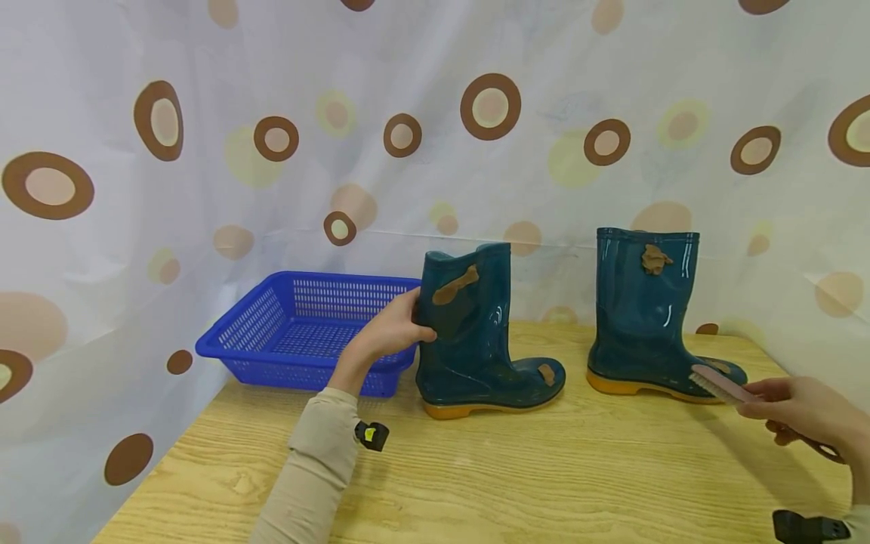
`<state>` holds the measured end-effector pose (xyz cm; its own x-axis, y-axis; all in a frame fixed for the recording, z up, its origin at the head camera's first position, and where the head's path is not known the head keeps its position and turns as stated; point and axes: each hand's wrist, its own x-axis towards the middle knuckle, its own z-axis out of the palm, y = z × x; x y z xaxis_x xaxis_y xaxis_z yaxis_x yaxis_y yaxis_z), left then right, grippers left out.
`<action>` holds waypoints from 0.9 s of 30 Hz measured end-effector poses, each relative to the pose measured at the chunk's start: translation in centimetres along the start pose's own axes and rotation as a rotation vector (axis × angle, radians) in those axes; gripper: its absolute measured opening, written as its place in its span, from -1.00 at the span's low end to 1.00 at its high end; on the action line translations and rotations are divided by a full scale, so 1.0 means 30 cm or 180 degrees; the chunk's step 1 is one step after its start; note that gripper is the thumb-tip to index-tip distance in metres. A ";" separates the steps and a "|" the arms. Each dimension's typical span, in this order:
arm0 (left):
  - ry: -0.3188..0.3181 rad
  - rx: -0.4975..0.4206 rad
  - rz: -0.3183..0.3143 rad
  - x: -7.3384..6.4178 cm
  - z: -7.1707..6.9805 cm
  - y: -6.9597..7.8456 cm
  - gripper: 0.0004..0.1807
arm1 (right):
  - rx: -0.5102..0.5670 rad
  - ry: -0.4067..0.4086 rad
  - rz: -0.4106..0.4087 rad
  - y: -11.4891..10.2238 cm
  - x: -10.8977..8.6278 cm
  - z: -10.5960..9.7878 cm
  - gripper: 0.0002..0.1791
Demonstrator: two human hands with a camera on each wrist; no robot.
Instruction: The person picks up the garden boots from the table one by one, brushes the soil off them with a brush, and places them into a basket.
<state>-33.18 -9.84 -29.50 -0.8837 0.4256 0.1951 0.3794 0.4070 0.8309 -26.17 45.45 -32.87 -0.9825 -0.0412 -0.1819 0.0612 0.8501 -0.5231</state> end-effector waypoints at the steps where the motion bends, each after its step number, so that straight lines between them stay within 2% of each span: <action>1: 0.0001 0.0004 0.0001 0.000 0.000 -0.001 -0.27 | 0.0013 0.0031 0.0010 -0.003 -0.002 0.000 -0.17; 6: -0.0005 -0.0014 0.0006 0.000 0.001 -0.002 -0.29 | -0.0048 0.0152 -0.0032 -0.012 -0.007 0.003 -0.11; 12: -0.0003 -0.0018 0.0011 -0.001 0.000 -0.002 -0.30 | -0.0251 0.0569 -0.0276 -0.022 0.000 0.009 -0.17; 18: 0.0003 0.0006 0.0039 -0.008 -0.003 0.002 -0.35 | -0.0442 0.0923 -0.0517 -0.068 0.003 0.008 -0.27; 24: -0.0015 -0.0028 0.0082 -0.007 -0.007 -0.004 -0.43 | -0.0349 0.1033 -0.0845 -0.108 0.011 0.017 -0.35; 27: -0.0001 -0.0039 0.0055 -0.007 -0.008 -0.007 -0.45 | -0.0254 0.1058 -0.1090 -0.124 0.020 0.024 -0.40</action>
<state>-33.14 -10.20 -29.58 -0.8769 0.4328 0.2093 0.3913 0.3896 0.8337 -26.88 41.87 -31.63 -0.9476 -0.1668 0.2723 -0.2765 0.8551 -0.4386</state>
